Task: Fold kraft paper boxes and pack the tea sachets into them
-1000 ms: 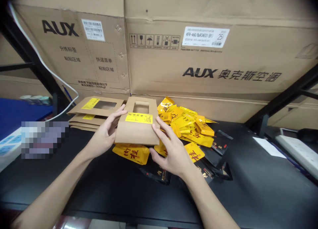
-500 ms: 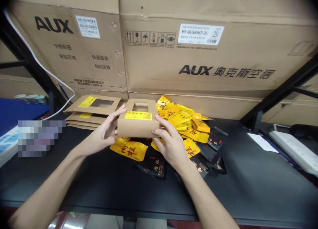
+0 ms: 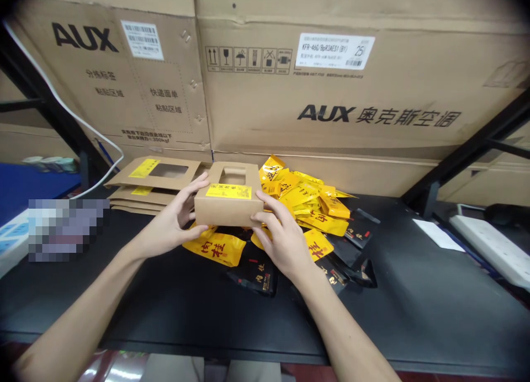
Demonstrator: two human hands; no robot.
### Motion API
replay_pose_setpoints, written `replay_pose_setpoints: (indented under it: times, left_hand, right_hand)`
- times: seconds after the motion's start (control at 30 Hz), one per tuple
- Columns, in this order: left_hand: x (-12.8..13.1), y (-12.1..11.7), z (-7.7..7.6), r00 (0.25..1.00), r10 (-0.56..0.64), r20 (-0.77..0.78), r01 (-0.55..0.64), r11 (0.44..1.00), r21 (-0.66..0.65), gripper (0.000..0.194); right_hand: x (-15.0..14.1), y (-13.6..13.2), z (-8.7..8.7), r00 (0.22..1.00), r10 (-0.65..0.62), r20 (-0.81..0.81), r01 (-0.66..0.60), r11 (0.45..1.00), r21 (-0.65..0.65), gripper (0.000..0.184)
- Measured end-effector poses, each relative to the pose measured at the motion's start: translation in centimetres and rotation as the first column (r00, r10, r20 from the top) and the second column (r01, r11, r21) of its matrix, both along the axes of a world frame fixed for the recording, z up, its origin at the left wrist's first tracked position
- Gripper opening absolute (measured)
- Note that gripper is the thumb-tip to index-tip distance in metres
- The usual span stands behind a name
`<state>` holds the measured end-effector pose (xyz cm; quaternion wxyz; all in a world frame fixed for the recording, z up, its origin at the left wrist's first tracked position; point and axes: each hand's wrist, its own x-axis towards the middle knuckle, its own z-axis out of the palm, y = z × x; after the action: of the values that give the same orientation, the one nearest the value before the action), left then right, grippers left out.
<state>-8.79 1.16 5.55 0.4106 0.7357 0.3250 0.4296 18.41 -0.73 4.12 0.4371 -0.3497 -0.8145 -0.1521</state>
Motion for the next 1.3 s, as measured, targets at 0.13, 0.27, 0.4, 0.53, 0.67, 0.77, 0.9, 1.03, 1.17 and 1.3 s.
replay_pose_setpoints:
  times: [0.13, 0.27, 0.4, 0.53, 0.67, 0.77, 0.9, 1.03, 1.17, 1.3]
  left_hand:
    - [-0.16, 0.42, -0.31, 0.991, 0.079, -0.11, -0.062, 0.988, 0.142, 0.079]
    - [-0.28, 0.53, -0.25, 0.974, 0.129, -0.187, -0.084, 0.97, 0.229, 0.076]
    - [-0.44, 0.45, 0.03, 0.966, 0.147, -0.212, -0.09, 0.962, 0.258, 0.076]
    - [-0.54, 0.42, 0.1, 0.968, 0.149, -0.2, -0.098, 0.964, 0.247, 0.078]
    - [-0.37, 0.49, -0.13, 0.978, 0.13, -0.162, -0.095, 0.973, 0.209, 0.076]
    - [-0.14, 0.47, -0.34, 0.991, 0.093, -0.091, -0.077, 0.983, 0.166, 0.073]
    - [0.09, 0.27, -0.39, 0.999, 0.034, -0.014, -0.032, 0.995, 0.097, 0.074]
    - [0.14, 0.12, -0.21, 1.0, 0.005, 0.015, -0.005, 1.0, 0.028, 0.081]
    - [0.1, 0.18, -0.06, 0.999, -0.007, 0.046, 0.007, 1.0, -0.004, 0.075]
    - [0.03, 0.28, -0.1, 0.998, -0.009, 0.064, 0.011, 0.999, -0.03, 0.073]
  right_hand:
    - [0.0, 0.12, -0.15, 1.0, -0.013, 0.009, 0.013, 1.0, 0.011, 0.021]
    - [0.07, 0.19, -0.14, 1.0, -0.013, 0.001, 0.013, 1.0, 0.001, 0.018]
    - [0.07, 0.19, -0.05, 1.0, -0.01, -0.007, 0.01, 1.0, -0.007, 0.017]
    - [0.09, 0.27, -0.1, 1.0, -0.005, -0.011, 0.005, 1.0, -0.021, 0.017]
    - [0.0, 0.24, -0.22, 1.0, -0.009, -0.012, 0.009, 1.0, -0.026, 0.018]
    - [-0.26, 0.04, -0.28, 0.999, 0.002, -0.045, -0.004, 0.999, -0.052, 0.019]
    - [-0.58, -0.26, -0.25, 0.996, 0.0, -0.093, -0.007, 0.997, -0.077, 0.022]
    - [-0.59, -0.23, -0.22, 0.996, -0.004, -0.093, -0.003, 0.997, -0.077, 0.021]
    - [-0.57, -0.1, -0.26, 0.992, 0.029, -0.127, -0.039, 0.996, -0.082, 0.038]
    - [-0.64, -0.24, -0.2, 0.989, 0.04, -0.143, -0.055, 0.993, -0.103, 0.065]
